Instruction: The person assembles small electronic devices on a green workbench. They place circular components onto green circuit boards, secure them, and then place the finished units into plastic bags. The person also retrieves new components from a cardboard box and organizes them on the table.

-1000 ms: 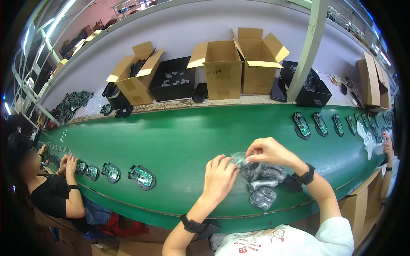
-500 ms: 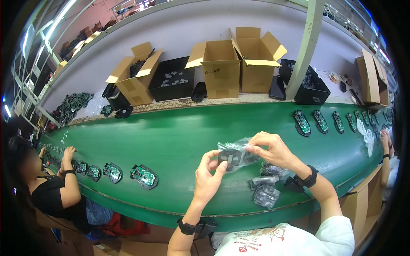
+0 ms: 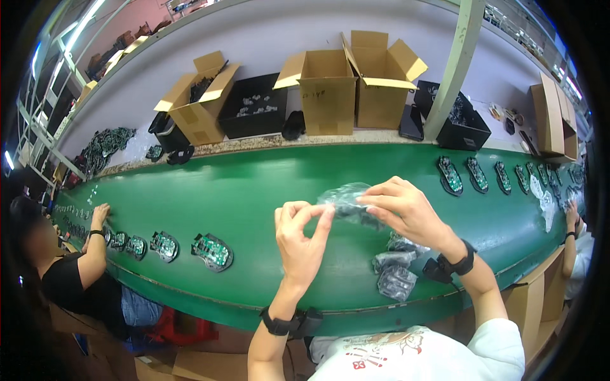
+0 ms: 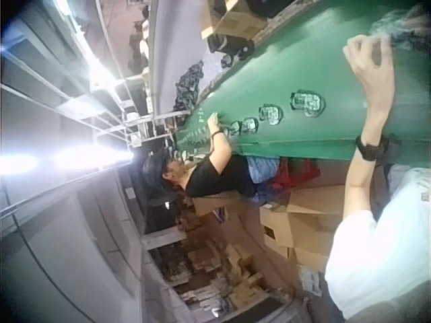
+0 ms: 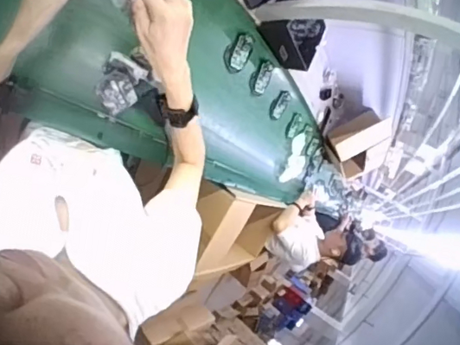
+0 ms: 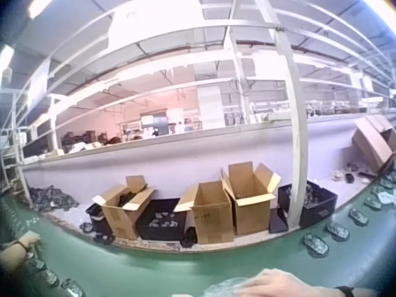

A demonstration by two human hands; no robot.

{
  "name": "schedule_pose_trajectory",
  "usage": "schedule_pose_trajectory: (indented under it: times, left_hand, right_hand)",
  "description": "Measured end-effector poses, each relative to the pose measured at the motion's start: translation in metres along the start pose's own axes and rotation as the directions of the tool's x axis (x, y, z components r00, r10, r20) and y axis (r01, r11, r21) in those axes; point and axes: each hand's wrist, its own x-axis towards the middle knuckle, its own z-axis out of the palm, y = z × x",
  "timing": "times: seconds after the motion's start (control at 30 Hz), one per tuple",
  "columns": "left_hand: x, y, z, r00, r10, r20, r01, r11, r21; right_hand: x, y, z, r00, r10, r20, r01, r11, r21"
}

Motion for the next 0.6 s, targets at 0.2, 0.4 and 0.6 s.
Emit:
schedule_pose_trajectory:
  times: [0.2,0.4,0.6]
  left_hand:
    - [-0.008,0.004,-0.001,0.979,-0.181,0.099,0.2,0.948,-0.246]
    - [-0.009,0.024,0.026,0.989,-0.104,0.105,0.135,0.924,-0.359]
    - [-0.032,0.028,0.064,0.998,0.022,0.067,0.015,0.862,-0.507]
  right_hand:
    - [0.012,-0.008,0.006,1.0,0.015,-0.018,-0.014,0.998,0.056]
    - [-0.017,0.002,-0.011,0.959,0.263,-0.104,-0.245,0.956,0.16]
    - [-0.038,0.05,0.016,0.965,0.261,-0.037,-0.243,0.934,0.263]
